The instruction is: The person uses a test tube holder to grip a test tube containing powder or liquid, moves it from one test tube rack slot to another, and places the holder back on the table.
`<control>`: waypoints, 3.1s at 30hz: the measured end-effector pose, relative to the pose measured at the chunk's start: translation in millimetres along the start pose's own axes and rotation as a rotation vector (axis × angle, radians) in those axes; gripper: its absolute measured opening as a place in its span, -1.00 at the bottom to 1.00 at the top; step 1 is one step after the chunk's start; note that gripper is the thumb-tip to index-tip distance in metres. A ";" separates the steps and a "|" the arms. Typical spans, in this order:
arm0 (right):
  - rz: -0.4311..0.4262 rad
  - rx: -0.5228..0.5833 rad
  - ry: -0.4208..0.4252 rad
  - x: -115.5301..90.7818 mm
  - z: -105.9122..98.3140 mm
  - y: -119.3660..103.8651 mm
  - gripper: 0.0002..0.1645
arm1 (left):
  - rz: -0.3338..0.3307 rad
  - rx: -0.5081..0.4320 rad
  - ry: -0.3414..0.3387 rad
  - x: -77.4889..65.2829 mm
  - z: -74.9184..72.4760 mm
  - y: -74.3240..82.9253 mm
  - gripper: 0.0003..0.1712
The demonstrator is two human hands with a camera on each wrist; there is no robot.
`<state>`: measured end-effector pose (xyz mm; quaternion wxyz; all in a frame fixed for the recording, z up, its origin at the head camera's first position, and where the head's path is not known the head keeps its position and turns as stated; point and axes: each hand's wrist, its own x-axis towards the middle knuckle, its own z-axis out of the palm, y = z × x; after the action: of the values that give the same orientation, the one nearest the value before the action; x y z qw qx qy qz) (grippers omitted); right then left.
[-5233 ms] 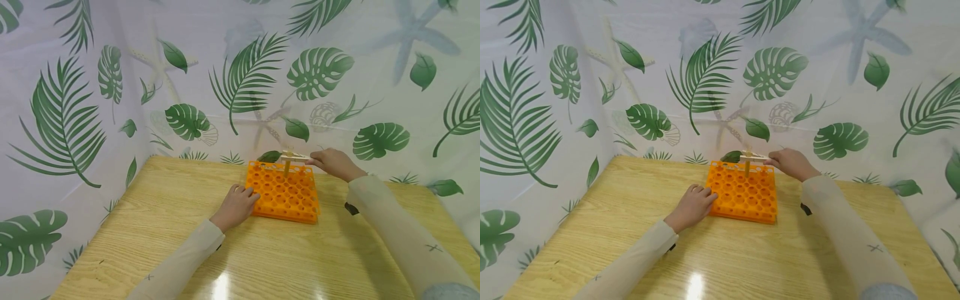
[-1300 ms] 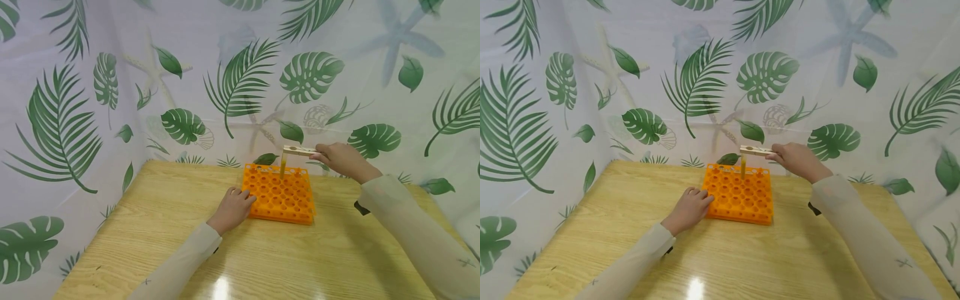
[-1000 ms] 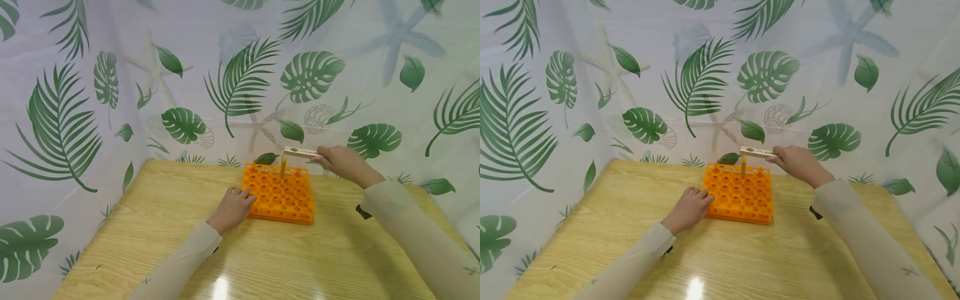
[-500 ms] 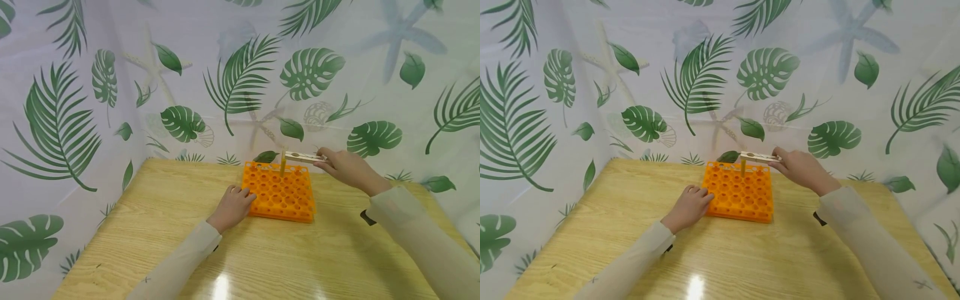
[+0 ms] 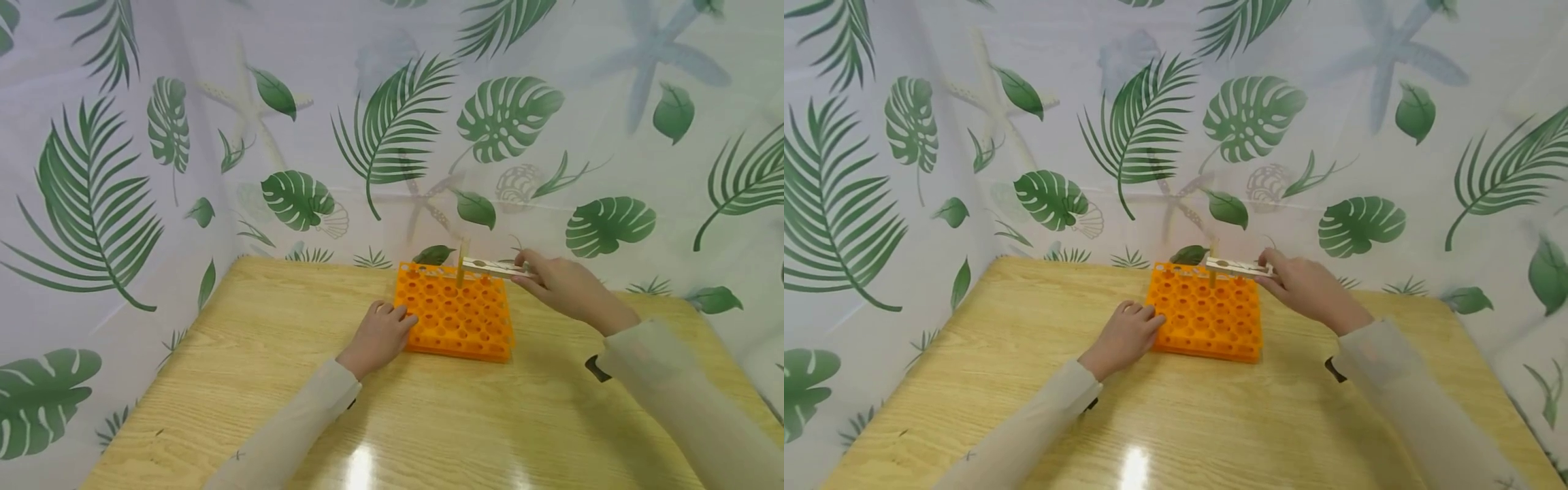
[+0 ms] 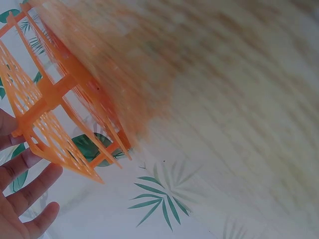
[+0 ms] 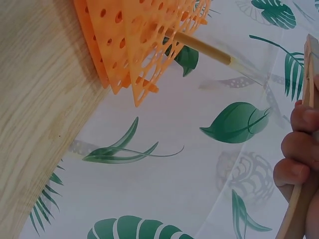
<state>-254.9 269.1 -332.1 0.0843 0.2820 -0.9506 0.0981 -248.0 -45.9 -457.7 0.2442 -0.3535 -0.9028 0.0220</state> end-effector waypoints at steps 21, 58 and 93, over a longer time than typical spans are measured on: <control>-0.083 -0.007 0.077 -28.1 26.1 -10.6 -0.79 | -0.012 -0.030 -0.025 0.1 -2.9 0.4 -0.91; 0.001 0.004 0.104 -64.8 41.5 29.2 -0.80 | -0.013 -0.045 0.008 -1.1 -2.6 1.5 -0.91; 0.316 0.066 -0.078 -95.9 49.4 96.9 -0.63 | -0.008 -0.031 -0.001 0.4 -0.3 0.0 -0.92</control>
<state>-234.5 387.0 -414.0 0.0217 0.1351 -0.9820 0.1305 -248.0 -45.7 -457.3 0.2385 -0.3534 -0.9045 0.0073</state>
